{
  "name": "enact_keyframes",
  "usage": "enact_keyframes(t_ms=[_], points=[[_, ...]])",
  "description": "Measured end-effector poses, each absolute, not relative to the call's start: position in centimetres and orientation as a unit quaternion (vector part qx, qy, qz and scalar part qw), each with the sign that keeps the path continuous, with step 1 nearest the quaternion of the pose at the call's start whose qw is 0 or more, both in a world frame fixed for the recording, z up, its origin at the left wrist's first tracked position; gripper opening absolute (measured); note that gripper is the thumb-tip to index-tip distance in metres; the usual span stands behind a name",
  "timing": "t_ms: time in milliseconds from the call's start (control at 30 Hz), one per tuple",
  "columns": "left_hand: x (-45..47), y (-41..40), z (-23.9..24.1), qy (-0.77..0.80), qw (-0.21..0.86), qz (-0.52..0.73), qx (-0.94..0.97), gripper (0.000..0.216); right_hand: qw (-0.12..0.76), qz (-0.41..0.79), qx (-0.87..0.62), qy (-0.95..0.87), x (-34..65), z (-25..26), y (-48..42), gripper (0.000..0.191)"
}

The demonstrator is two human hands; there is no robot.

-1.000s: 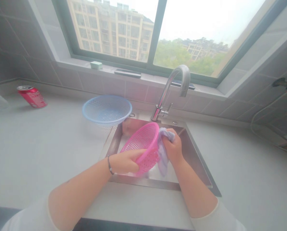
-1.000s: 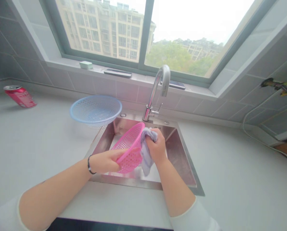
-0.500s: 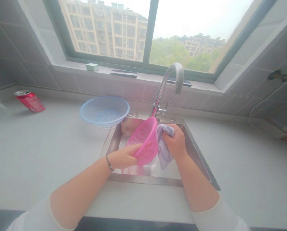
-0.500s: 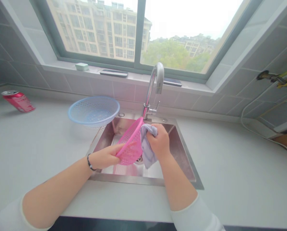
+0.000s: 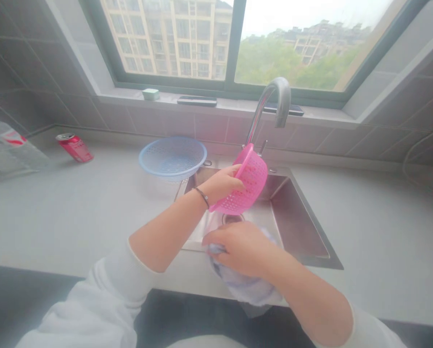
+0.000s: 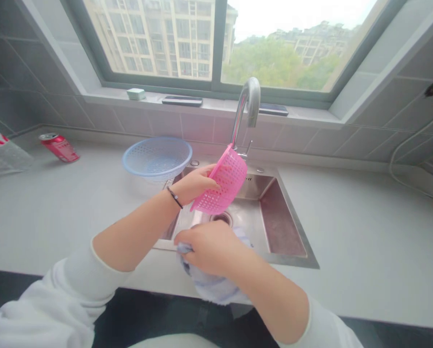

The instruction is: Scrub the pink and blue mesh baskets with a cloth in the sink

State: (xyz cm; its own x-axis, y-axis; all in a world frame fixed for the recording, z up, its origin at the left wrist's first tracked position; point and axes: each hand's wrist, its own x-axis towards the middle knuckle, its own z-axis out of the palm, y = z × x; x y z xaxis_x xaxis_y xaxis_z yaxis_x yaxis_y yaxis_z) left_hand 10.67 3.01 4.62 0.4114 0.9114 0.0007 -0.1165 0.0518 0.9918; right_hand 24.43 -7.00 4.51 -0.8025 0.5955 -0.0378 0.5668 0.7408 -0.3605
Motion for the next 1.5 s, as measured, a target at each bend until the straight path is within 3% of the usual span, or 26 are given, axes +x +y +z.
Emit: enact_keyframes(t_ms=[200, 400, 600, 667, 833, 1000, 1133, 1233, 1333, 1400, 1500], points=[[13.5, 4.2, 5.4, 0.373, 0.587, 0.439, 0.568, 0.044, -0.004, 0.158, -0.297, -0.942, 20.0, 2.2, -12.1, 0.017], [13.6, 4.1, 5.6, 0.348, 0.581, 0.449, 0.583, 0.048, 0.026, 0.134, -0.301, -0.944, 20.4, 1.0, -12.5, 0.018], [13.2, 2.2, 4.7, 0.356, 0.574, 0.426, 0.602, 0.072, 0.108, 0.050, -0.436, -0.892, 23.0, 2.2, -9.2, 0.013], [12.7, 1.0, 3.7, 0.344, 0.567, 0.434, 0.610, 0.071, 0.127, 0.041, -0.489, -0.862, 24.0, 2.7, -8.5, 0.013], [10.2, -2.0, 1.5, 0.325, 0.583, 0.485, 0.565, 0.065, 0.133, 0.144, -0.503, -0.842, 26.1, 3.4, -8.0, 0.012], [7.8, -3.2, -0.2, 0.363, 0.461, 0.449, 0.674, 0.048, 0.298, 0.322, -0.519, -0.734, 28.1, 4.5, -5.2, 0.018], [7.5, -3.1, -1.9, 0.371, 0.468, 0.411, 0.689, 0.044, 0.334, 0.325, -0.531, -0.708, 28.8, 5.7, -3.0, 0.022], [7.4, -2.7, -2.4, 0.385, 0.470, 0.357, 0.709, 0.042, 0.288, 0.248, -0.542, -0.750, 28.7, 6.2, -2.3, 0.045], [7.1, -2.2, -2.5, 0.397, 0.450, 0.258, 0.757, 0.038, 0.138, 0.171, -0.539, -0.813, 28.2, 6.5, -1.5, 0.063], [6.7, -1.9, -2.6, 0.407, 0.430, 0.214, 0.777, 0.037, 0.043, 0.142, -0.523, -0.839, 27.9, 6.6, -0.6, 0.049], [6.3, -1.8, -2.5, 0.430, 0.396, 0.224, 0.780, 0.047, -0.031, 0.131, -0.502, -0.854, 27.4, 6.5, 1.2, 0.024]])
